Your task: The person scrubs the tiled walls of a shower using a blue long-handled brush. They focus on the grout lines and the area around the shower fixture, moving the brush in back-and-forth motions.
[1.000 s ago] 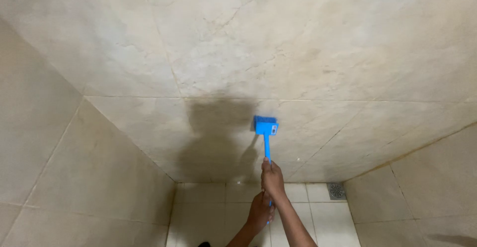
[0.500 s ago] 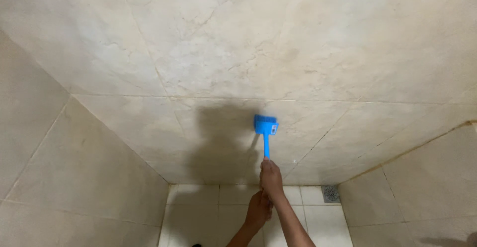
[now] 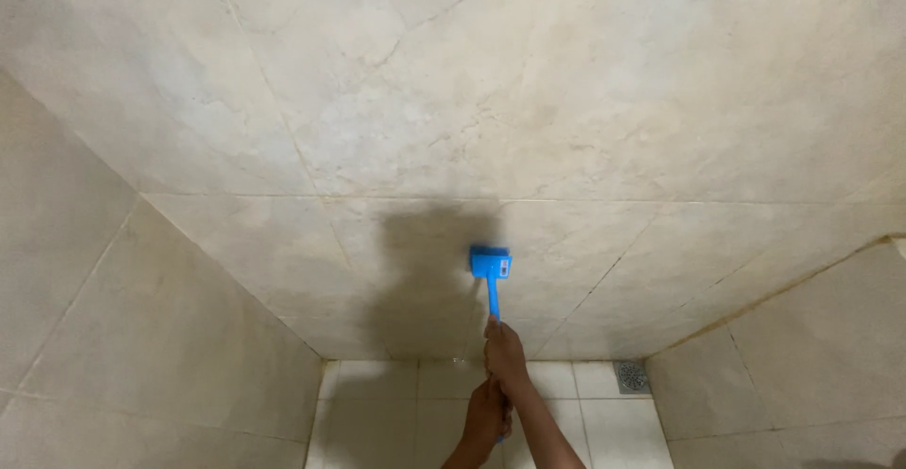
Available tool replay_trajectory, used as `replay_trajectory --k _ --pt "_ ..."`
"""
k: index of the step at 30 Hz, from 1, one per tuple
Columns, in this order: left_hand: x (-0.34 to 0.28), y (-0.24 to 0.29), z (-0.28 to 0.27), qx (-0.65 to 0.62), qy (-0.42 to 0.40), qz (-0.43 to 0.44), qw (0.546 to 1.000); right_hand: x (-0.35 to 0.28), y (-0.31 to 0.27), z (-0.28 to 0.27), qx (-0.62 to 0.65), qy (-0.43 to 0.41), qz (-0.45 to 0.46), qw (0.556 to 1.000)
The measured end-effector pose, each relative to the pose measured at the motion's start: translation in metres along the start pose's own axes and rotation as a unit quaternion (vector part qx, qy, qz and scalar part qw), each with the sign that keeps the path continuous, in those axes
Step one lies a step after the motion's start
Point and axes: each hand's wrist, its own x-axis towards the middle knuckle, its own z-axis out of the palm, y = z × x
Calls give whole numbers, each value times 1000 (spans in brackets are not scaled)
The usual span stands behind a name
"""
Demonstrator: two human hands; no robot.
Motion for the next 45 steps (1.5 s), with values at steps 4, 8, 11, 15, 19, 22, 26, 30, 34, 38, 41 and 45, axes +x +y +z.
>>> replay_trajectory --k 4,8,11,15,19,22,26,30,34,38,41,45 --pt "17 -20 -3 -4 -17 29 999 -13 -26 3 -4 21 26 999" --pt "33 -44 -3 -32 -57 79 995 -22 -44 0 -24 58 40 997" --pt "37 -51 -10 -55 -58 31 996 -16 -28 0 -33 49 20 998" --pt "25 -48 -8 -60 -70 -2 996 -20 -20 -4 -34 59 15 998" --pt "12 -28 1 -62 -77 36 994 -26 -31 -6 -8 76 17 997" --pt "16 -26 8 -67 -85 56 993 -26 -40 -10 -8 90 1 996" --pt "20 -37 14 -79 -87 77 990 -31 -41 -15 -17 101 -25 994" --pt "31 -47 11 -63 -74 57 994 -30 -45 -16 -22 79 14 997" --pt "39 -62 16 -31 -59 66 996 -30 -40 -26 -33 60 28 997" --pt "50 -56 36 20 -47 112 992 -16 -39 -43 -49 50 4 998" --pt "33 -29 54 7 -66 125 990 -5 -28 -61 2 14 -46 999" --pt "22 -16 63 2 -70 128 989 4 -11 -68 31 -8 -66 997"
